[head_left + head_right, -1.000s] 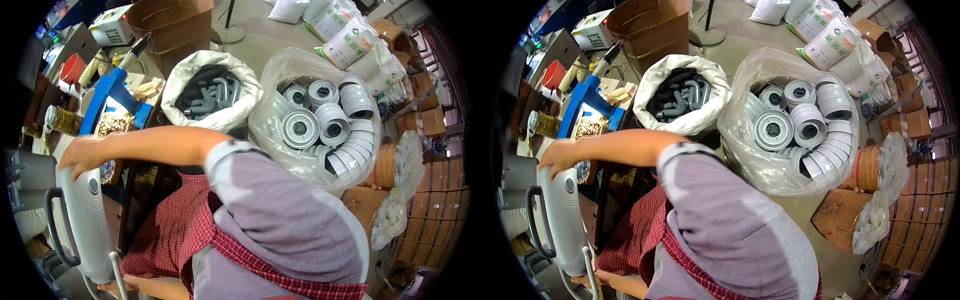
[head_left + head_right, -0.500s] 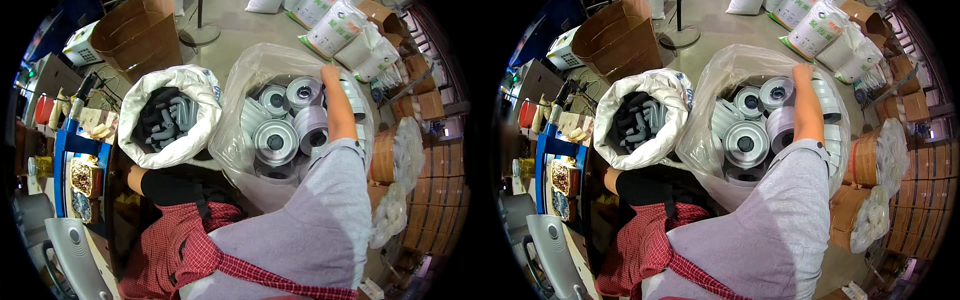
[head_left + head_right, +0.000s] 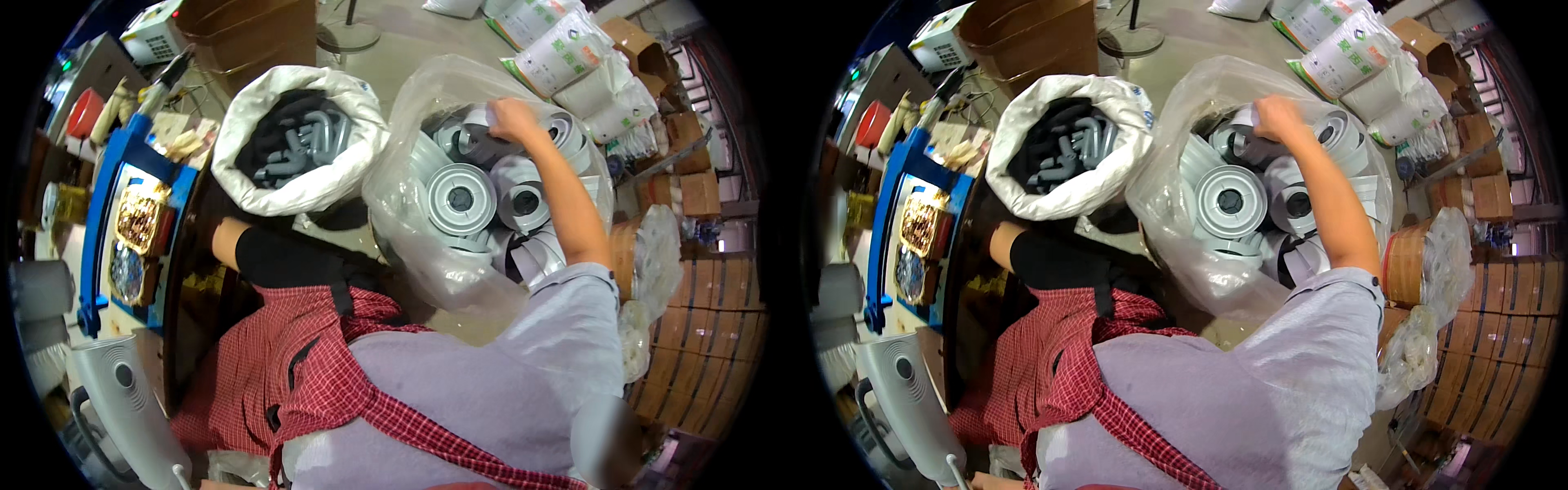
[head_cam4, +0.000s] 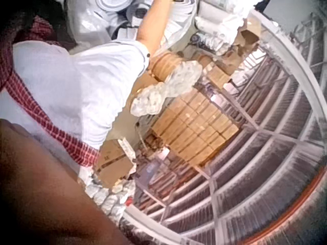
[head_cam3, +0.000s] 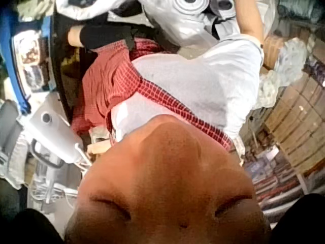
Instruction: The person assembles grey electric kettles by attaching handles and lids. They pick up kettle bodies from a plastic bag, use a blue handheld tool to tighten components, and place the finished units on a table.
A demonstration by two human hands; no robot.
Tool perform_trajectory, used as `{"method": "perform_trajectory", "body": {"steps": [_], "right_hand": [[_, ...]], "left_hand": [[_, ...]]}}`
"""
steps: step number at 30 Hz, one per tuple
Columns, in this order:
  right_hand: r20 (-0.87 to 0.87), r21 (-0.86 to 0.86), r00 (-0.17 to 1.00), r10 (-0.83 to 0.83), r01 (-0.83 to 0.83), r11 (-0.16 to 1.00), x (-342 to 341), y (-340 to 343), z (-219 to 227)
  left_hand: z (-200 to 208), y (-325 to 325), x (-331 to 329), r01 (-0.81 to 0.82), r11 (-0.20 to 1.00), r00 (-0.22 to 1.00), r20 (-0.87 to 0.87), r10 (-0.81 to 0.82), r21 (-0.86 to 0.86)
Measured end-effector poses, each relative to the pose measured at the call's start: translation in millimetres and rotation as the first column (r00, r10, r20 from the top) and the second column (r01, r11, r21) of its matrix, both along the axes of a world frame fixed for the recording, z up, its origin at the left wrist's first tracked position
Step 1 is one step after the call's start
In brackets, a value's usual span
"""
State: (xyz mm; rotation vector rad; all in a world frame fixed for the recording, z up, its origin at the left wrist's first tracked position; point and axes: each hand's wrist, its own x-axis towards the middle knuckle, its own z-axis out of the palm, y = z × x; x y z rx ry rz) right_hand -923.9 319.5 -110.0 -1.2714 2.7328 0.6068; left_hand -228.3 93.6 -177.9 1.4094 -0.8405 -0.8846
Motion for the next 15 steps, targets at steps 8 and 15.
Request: {"method": "perform_trajectory", "body": {"steps": [8, 15], "right_hand": [[0.722, -0.550, -0.045, 0.691, 0.568, 0.612, 189.6, -194.9, 87.3], [0.627, -0.511, -0.516, 0.584, 0.293, 0.808, 425.3, -308.7, 79.5]], "left_hand": [[21.1, 27.6, 99.9, -0.215, 0.976, 0.940, -0.277, 0.199, -0.029], [37.0, 66.1, 131.8, -0.409, 0.909, 0.782, -0.543, 0.305, -0.079]]}}
